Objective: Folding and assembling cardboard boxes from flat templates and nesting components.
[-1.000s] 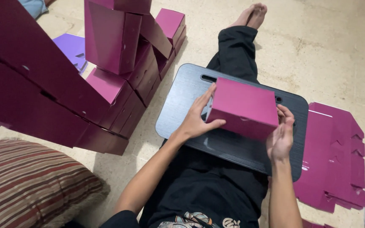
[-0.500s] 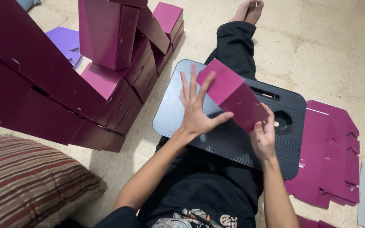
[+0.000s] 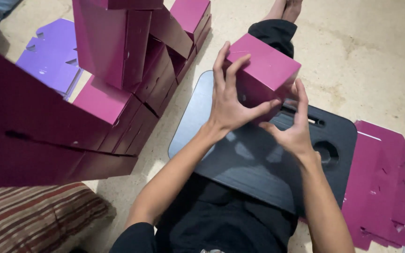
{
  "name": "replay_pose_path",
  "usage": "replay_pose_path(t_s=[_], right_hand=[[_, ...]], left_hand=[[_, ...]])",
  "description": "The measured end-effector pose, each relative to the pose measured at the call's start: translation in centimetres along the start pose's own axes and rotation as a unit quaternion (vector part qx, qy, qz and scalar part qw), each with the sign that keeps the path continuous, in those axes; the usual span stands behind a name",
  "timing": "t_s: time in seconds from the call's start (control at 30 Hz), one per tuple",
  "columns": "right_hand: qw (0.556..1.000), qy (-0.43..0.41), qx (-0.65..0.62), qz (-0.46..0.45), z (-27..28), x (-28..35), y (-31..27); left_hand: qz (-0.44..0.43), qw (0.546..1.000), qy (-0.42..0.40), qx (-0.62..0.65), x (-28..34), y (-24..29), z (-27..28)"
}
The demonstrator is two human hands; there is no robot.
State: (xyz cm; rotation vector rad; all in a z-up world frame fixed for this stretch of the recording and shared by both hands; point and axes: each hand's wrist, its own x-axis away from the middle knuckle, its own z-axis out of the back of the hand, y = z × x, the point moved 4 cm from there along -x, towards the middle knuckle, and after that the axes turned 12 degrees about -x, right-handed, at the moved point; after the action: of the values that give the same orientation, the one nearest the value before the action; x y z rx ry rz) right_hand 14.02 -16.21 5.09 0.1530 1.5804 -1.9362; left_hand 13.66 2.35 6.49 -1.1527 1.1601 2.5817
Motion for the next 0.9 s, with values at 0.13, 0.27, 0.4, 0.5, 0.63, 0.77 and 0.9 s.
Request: replay_pose_path(t_s=[0.13, 0.27, 0.4, 0.5, 0.63, 0.77, 0.9], right_hand=[[0.998, -0.019, 0.053, 0.0, -0.8, -3.5, 1.4], [0.997, -0.018, 0.071, 0.03, -0.1, -6.9, 2.6], [0.975, -0.071, 0.193, 0.08, 1.0, -10.2, 3.3], [0.938, -0.122, 0.296, 0.134, 0.8, -12.2, 4.5], [0.861, -0.157, 0.42, 0.241, 0.4, -13.7, 6.2], [0.854, -0.161, 0.398, 0.294, 0.4, -13.8, 7.0], [0.845, -0.168, 0.406, 0.305, 0.5, -13.1, 7.9]], left_hand=[[0.011, 1.0, 0.012, 0.0, -1.2, -1.3, -1.1], [0.006, 1.0, 0.008, 0.006, -1.7, -3.5, -2.6], [0.048, 0.998, -0.039, 0.015, -1.8, -5.0, -2.3], [0.104, 0.991, -0.064, 0.059, -2.3, -6.2, -2.1], [0.128, 0.987, -0.098, -0.027, -3.0, -8.6, -1.8], [0.106, 0.986, -0.12, -0.042, -3.5, -9.9, -1.2], [0.129, 0.974, -0.183, -0.033, -3.1, -10.1, -1.4]])
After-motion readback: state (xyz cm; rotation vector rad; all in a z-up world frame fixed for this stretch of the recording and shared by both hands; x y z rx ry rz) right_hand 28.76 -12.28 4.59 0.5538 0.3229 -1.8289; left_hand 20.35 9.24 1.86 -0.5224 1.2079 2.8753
